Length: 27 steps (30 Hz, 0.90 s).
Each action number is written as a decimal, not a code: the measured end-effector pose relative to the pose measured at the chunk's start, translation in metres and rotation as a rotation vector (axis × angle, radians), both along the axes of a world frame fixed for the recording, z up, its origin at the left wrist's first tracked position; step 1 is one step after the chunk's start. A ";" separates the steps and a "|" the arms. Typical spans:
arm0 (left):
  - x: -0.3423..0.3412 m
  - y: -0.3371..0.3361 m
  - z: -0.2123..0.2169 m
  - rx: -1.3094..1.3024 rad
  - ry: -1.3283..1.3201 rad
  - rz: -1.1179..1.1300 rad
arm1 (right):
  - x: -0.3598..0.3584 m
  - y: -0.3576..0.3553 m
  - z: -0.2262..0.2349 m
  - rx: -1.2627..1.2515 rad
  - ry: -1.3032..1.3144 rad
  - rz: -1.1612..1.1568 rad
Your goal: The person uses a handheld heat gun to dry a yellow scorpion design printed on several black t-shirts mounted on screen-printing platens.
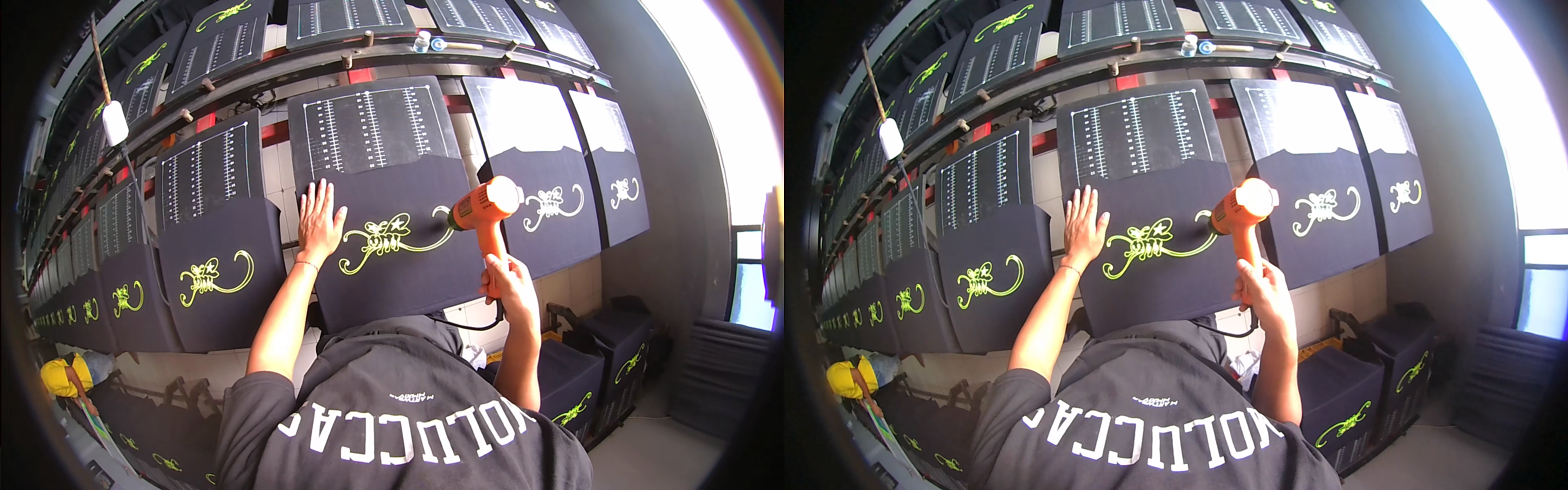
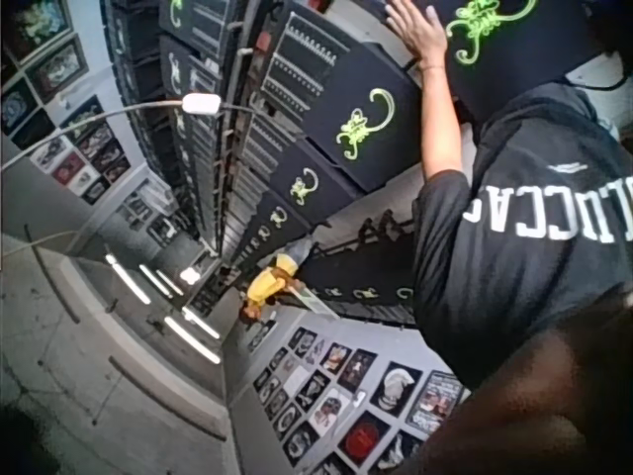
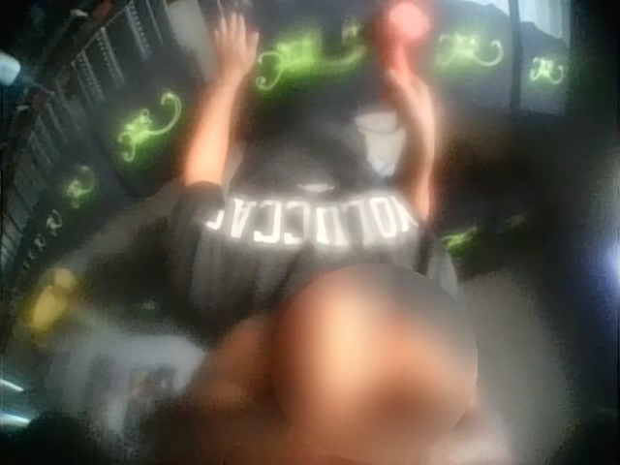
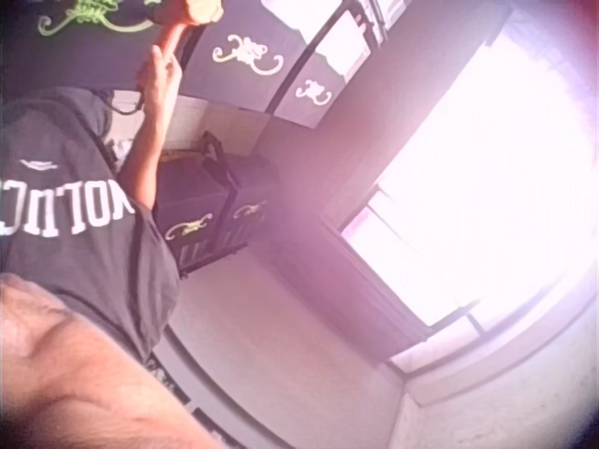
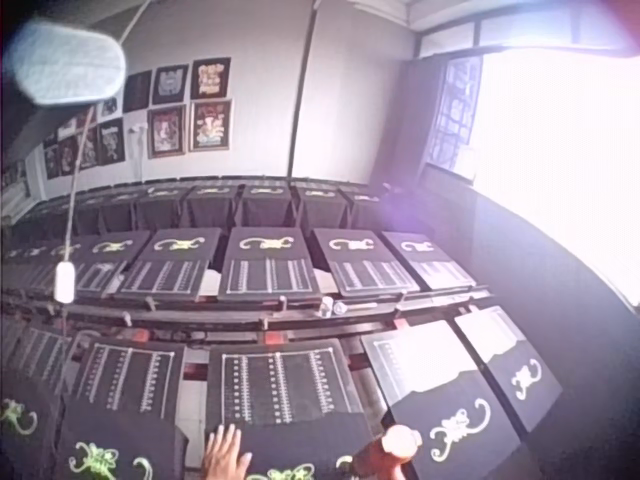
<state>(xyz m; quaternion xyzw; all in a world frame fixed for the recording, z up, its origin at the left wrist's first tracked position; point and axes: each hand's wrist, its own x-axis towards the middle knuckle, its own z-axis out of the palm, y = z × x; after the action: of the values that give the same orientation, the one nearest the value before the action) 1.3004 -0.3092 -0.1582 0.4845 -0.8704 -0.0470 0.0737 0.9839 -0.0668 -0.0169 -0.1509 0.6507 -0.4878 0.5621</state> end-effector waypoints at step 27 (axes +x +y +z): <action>0.007 0.047 0.004 0.009 0.058 0.093 | -0.006 0.038 -0.003 -0.049 -0.154 -0.041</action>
<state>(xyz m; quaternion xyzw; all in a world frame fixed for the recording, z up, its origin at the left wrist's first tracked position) 1.3071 -0.2625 -0.1539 0.5232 -0.8442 -0.0614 0.0991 0.9775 -0.0284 -0.0196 -0.1136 0.5963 -0.5251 0.5965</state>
